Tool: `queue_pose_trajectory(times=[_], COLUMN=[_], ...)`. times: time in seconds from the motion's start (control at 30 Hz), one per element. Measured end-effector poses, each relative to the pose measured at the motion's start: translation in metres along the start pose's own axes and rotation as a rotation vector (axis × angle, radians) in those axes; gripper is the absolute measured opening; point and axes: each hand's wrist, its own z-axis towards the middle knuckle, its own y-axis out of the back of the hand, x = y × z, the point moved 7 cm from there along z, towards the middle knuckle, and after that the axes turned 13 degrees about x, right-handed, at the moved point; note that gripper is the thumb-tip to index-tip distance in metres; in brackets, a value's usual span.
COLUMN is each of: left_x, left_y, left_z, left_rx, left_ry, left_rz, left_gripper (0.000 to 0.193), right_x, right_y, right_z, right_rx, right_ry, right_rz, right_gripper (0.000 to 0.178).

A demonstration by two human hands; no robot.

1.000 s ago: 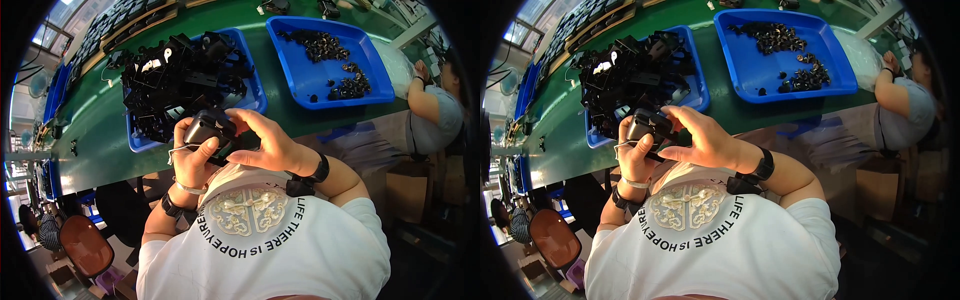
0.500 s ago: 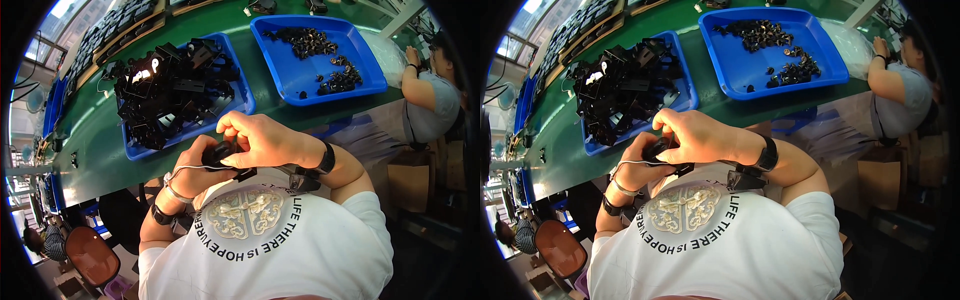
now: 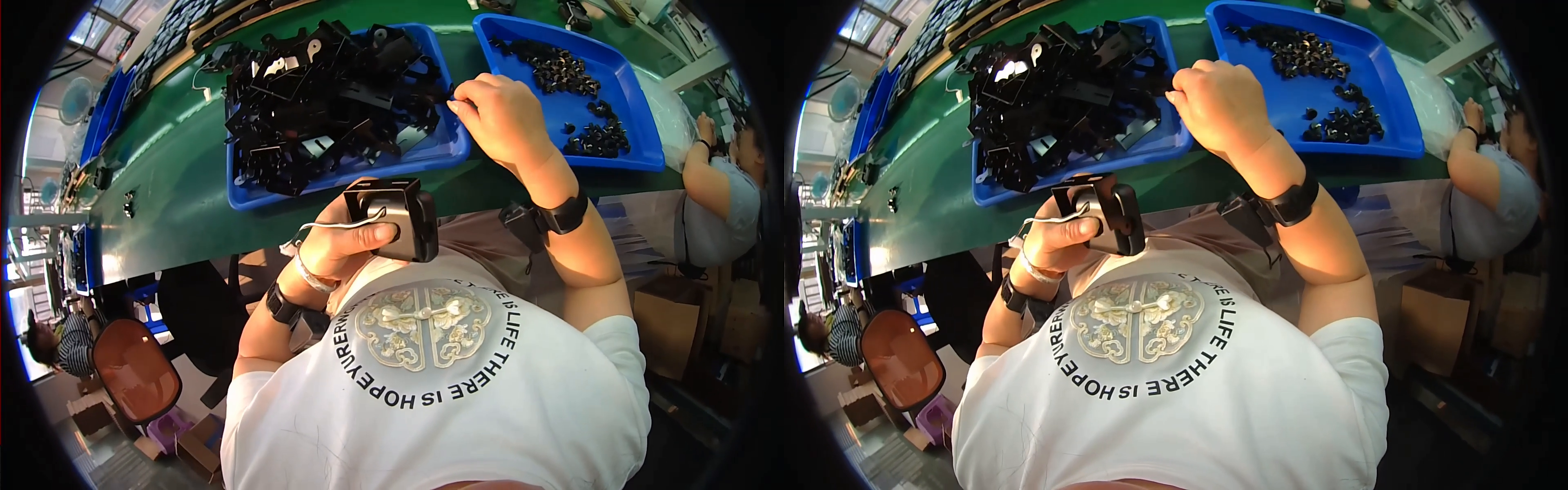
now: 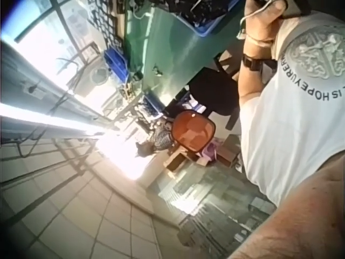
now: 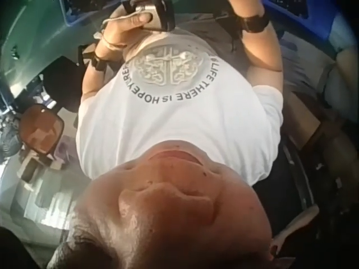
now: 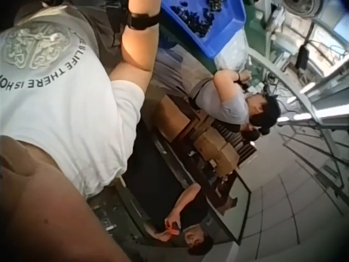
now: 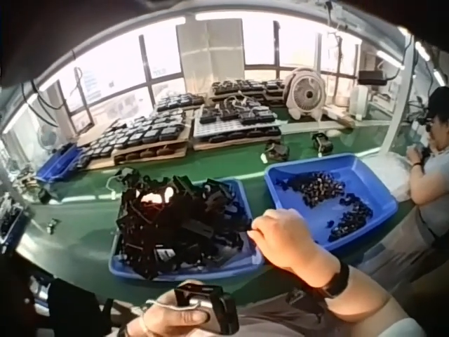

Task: The person assembles a device by hand, picking up a black housing and a bracket, fitting them together, and inserting a screw from a blue tray. After pressing the components together, the person places the unit on a rack and repeats the process.

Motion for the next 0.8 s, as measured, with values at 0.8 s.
queue_pose_trajectory(times=[0.8], left_x=[0.015], left_y=[0.013], left_z=[-0.004], left_rx=[-0.022], left_ry=[0.083], left_rz=[0.055], left_gripper=[0.057], right_x=[-0.102], right_y=[0.004], right_z=[-0.042], right_rx=[0.769], right_ry=[-0.133], right_rz=[0.084], right_gripper=[0.011])
